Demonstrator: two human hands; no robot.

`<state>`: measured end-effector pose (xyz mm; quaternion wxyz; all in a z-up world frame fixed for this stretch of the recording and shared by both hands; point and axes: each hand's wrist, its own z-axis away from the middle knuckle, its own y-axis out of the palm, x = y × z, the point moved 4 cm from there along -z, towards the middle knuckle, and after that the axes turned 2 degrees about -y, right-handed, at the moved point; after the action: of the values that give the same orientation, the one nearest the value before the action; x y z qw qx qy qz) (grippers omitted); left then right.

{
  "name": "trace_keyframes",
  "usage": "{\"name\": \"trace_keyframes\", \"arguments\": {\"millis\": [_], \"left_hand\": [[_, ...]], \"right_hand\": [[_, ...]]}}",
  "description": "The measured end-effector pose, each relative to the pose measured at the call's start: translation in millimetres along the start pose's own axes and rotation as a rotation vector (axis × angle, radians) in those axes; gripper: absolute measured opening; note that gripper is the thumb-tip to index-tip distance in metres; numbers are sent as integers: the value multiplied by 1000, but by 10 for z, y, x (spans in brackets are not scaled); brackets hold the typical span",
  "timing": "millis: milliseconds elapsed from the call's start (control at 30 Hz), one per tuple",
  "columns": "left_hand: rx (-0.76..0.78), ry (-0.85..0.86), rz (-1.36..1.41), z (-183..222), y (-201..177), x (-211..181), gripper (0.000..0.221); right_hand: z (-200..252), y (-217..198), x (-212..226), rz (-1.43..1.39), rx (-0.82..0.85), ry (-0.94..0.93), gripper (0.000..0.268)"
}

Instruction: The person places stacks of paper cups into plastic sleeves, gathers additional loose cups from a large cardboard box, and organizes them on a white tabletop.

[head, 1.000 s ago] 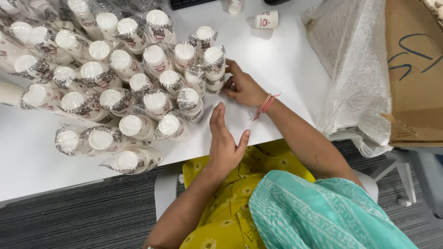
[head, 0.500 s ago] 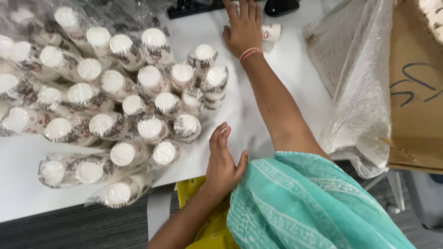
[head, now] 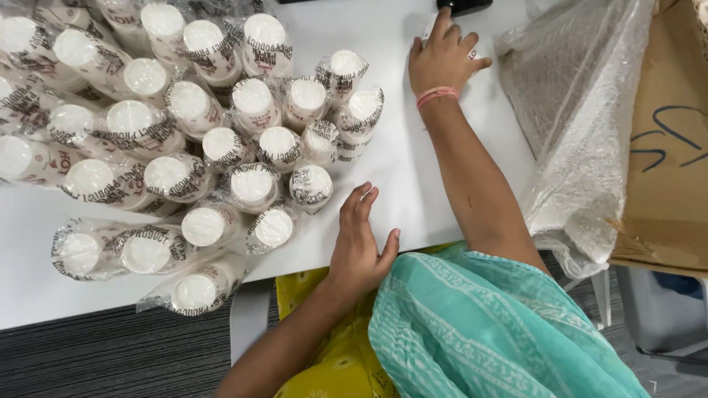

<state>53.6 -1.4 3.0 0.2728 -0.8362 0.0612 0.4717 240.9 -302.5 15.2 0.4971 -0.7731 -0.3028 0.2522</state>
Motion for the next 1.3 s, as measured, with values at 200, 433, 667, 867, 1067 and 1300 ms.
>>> {"name": "trace_keyframes", "arguments": {"millis": [200, 433, 667, 867, 1067, 1300], "left_hand": [[3, 16, 19, -13, -4, -19, 75], [30, 67, -38, 29, 46, -69, 69], [9, 103, 23, 49, 50, -85, 86], [-43, 68, 56, 151, 140, 67, 88], [-132, 85, 59, 175, 217, 87, 104], [13, -136, -61, 59, 107, -5, 101]], "right_hand": [[640, -212, -690, -135, -138, -204, 67], [1516, -639, -1035, -792, -156, -371, 18], [2488, -853, -612, -1406, 149, -583, 11], [2683, -669, -523, -1725, 513, -559, 16], [2721, -559, -484, -1986, 684, -431, 30], [2246, -737, -1085, -2415, 380, -82, 24]]}}
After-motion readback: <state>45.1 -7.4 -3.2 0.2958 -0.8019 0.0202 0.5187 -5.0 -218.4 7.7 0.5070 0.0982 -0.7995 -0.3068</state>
